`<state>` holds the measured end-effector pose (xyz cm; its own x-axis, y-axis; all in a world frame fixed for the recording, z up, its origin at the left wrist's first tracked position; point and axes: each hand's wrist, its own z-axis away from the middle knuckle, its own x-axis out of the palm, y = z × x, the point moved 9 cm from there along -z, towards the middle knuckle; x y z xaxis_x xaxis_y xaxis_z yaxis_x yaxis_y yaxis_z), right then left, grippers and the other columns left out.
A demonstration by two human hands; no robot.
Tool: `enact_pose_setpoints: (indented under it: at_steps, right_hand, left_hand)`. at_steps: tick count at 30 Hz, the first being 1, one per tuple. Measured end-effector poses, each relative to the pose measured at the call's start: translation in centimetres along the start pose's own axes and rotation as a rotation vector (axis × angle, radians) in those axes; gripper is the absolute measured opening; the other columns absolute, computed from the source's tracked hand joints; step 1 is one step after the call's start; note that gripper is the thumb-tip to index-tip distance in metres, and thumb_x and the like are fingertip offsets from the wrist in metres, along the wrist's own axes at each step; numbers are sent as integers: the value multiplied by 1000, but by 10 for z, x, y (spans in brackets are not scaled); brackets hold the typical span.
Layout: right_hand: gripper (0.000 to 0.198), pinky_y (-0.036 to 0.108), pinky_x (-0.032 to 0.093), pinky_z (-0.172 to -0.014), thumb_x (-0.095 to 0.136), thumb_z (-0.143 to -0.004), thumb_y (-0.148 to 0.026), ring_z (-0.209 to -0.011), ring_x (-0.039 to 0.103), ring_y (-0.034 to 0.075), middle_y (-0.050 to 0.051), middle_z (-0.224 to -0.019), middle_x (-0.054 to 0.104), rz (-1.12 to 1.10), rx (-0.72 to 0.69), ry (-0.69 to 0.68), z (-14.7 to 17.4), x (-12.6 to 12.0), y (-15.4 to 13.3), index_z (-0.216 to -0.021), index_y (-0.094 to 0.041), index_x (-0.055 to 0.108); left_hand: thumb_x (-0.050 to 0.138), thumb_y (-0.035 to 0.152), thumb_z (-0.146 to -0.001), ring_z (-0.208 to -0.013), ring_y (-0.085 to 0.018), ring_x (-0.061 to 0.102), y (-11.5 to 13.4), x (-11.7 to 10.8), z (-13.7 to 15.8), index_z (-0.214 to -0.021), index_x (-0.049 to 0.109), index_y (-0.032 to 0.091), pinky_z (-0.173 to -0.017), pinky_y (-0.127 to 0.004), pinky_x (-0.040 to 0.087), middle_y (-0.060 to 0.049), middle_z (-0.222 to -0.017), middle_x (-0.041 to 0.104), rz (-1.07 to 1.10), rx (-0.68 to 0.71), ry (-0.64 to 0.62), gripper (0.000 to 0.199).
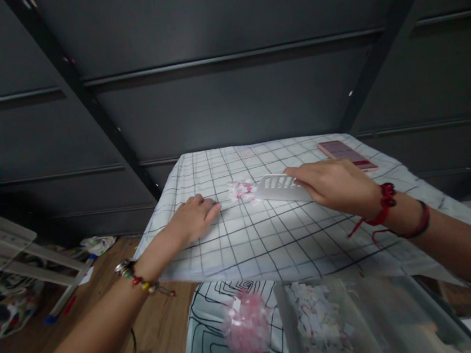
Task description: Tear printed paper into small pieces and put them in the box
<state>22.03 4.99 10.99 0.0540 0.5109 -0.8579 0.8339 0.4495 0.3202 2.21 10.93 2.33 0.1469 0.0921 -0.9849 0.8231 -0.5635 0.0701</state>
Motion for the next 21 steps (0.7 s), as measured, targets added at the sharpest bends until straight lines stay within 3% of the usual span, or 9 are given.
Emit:
enact_pose_setpoints:
  at_steps: [4,8,13,21]
  right_hand:
    - [28,25,40,-56,37,-81,-11,-68,60,15,4,-80,66,-53,-75,23,5,-6,-9,-99,-16,58]
    - [26,25,39,-55,38,-80,-9,-64,58,14,3,-74,65,-80,-133,49,17,-15,-14,-96,-14,58]
    - [26,26,40,-57,38,-82,-11,-69,60,15,4,-81,66,-35,-56,140,15,-19,-4,-99,-16,57]
    - [27,26,38,-56,38,-79,-8,-63,57,14,3,-73,64,-80,-98,44,11,-8,-19,-96,-15,58]
  left_hand:
    - [23,50,-91,-118,-34,36,1,7,-19,-116,51,15,-92,-50,33,-15,-127,44,7,-20,76,51]
    - [25,48,-92,-125,-33,27,4,21,-23,-127,41,14,-98,-50,27,-15,-137,34,31,-15,87,51]
    - [24,44,-94,-125,-30,30,4,24,-22,-128,40,10,-100,-48,26,-17,-133,37,21,-39,80,50]
    - [22,42,-94,-121,-27,36,5,21,-22,-125,42,13,-98,-46,29,-14,-129,43,15,-31,111,47]
